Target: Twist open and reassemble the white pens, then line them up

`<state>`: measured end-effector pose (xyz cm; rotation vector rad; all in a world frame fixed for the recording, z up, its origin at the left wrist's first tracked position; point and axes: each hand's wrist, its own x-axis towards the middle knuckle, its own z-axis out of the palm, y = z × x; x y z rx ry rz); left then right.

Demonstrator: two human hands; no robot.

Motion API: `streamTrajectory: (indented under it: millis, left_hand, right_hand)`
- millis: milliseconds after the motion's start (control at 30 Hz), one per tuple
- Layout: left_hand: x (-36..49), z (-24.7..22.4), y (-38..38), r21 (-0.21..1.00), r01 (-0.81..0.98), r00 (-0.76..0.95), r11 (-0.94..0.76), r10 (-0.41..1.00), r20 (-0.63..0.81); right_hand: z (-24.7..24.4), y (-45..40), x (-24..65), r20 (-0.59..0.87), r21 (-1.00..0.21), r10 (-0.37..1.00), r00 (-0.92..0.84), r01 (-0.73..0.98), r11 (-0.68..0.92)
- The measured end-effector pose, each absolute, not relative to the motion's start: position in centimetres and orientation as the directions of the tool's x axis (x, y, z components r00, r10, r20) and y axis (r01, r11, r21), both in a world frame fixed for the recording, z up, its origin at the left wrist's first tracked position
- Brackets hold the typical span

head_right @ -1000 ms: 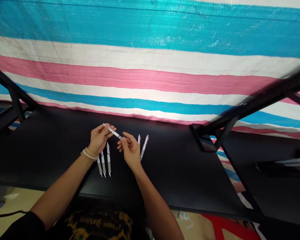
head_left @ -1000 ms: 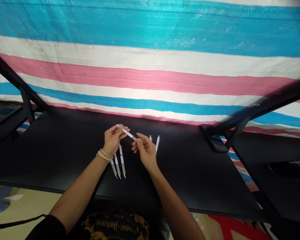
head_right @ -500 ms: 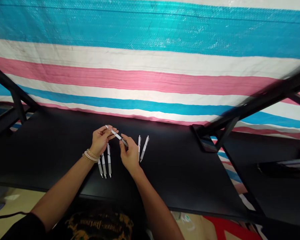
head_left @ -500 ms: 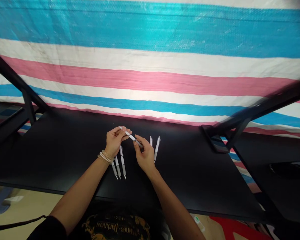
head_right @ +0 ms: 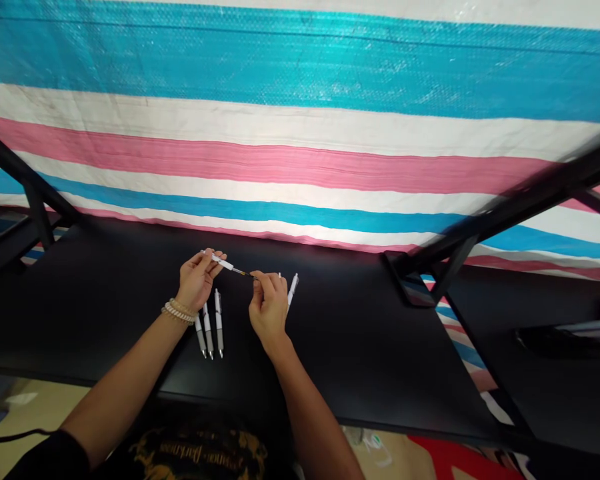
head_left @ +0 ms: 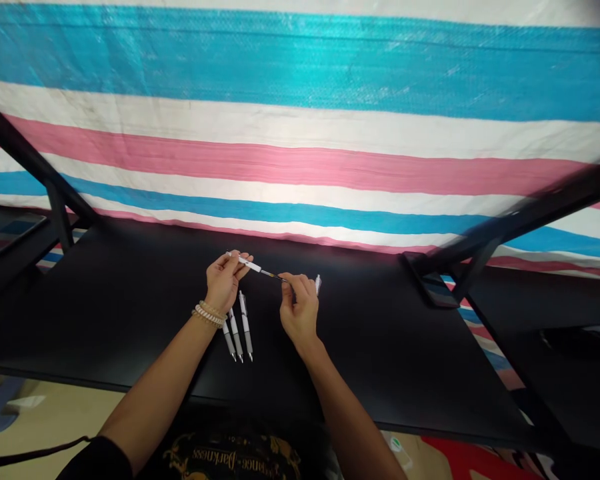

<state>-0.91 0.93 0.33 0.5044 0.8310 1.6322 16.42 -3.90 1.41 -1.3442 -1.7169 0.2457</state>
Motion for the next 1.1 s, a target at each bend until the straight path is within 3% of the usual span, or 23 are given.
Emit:
streamTrajectory:
  millis: [400, 633, 1100]
  left_hand:
    - [0.3, 0.6, 0.3, 0.813, -0.58, -0.164, -0.044, 0.984, -0.064]
    - [0.3, 0.5, 0.3, 0.804, -0.594, -0.144, -0.036, 0.988, -0.063]
    - [0.0, 0.5, 0.4, 0.798, -0.6, -0.18, -0.056, 0.981, -0.066]
  right_hand:
    - [0.0, -4.1, 15.0, 0.568, -0.689, 0.823, -0.026, 0.532, 0.492]
    - [0.0, -4.1, 15.4, 0.457, -0.807, 0.889, 0.033, 0.437, 0.398]
    - [0.1, -3.7, 15.8, 0.494, -0.766, 0.868, -0.056, 0.444, 0.465]
